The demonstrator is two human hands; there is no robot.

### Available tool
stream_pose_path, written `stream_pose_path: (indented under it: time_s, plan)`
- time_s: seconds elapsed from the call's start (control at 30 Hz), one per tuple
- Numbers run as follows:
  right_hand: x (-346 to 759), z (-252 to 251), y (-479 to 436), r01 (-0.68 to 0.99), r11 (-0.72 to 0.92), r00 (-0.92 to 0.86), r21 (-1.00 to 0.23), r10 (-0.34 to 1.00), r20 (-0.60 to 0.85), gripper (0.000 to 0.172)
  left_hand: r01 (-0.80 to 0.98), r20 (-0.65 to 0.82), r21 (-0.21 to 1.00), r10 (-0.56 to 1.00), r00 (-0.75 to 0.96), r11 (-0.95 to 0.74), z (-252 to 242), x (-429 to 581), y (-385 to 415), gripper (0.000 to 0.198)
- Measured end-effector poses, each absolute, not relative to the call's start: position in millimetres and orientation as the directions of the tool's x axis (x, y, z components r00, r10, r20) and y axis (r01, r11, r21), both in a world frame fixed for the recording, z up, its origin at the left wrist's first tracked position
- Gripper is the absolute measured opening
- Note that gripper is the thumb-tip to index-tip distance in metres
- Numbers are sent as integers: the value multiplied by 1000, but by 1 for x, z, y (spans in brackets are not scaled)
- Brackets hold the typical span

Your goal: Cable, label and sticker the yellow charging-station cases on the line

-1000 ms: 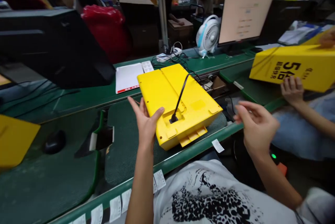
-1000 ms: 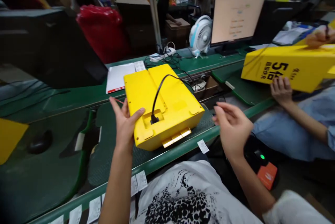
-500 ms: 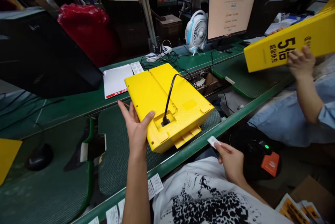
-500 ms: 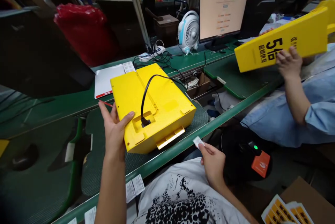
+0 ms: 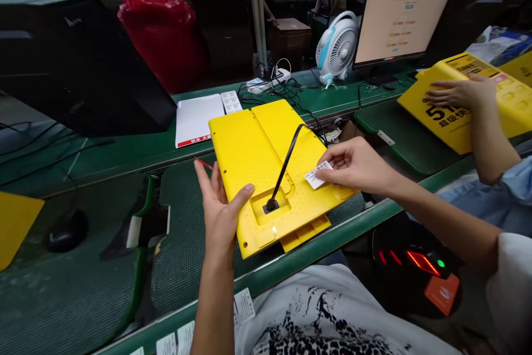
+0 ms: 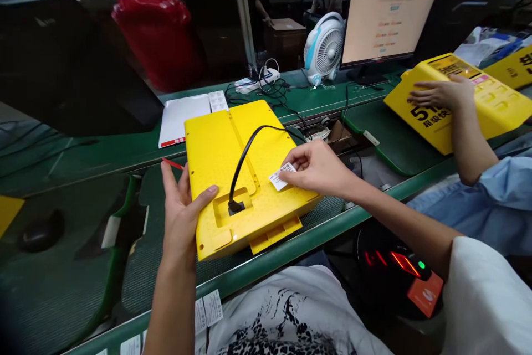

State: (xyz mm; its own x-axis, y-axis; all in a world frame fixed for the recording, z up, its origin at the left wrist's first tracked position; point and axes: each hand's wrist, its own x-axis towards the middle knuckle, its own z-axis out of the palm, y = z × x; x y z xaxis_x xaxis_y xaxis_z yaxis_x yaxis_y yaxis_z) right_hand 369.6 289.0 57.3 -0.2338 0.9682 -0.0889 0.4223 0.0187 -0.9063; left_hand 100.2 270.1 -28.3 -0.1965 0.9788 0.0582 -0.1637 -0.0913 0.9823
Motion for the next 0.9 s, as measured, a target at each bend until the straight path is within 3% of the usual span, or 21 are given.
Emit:
stream_pose_path:
  time_s: [0.07,0.2,0.9]
  plan:
    - [364,46,295,377,-24,-258,-926,957,-130,12,-166,40,983,980,-194,-73,-28,100,269,124]
    - [363,34,288,342,-4,-191,-940,979,-74,11,-186,0,982,980,-201,-38,-23,101,267,126]
    - [362,37,281,431,100,-179,-897,984,24,12,-209,-35,978,975,-218,-12,-17,105,263,124]
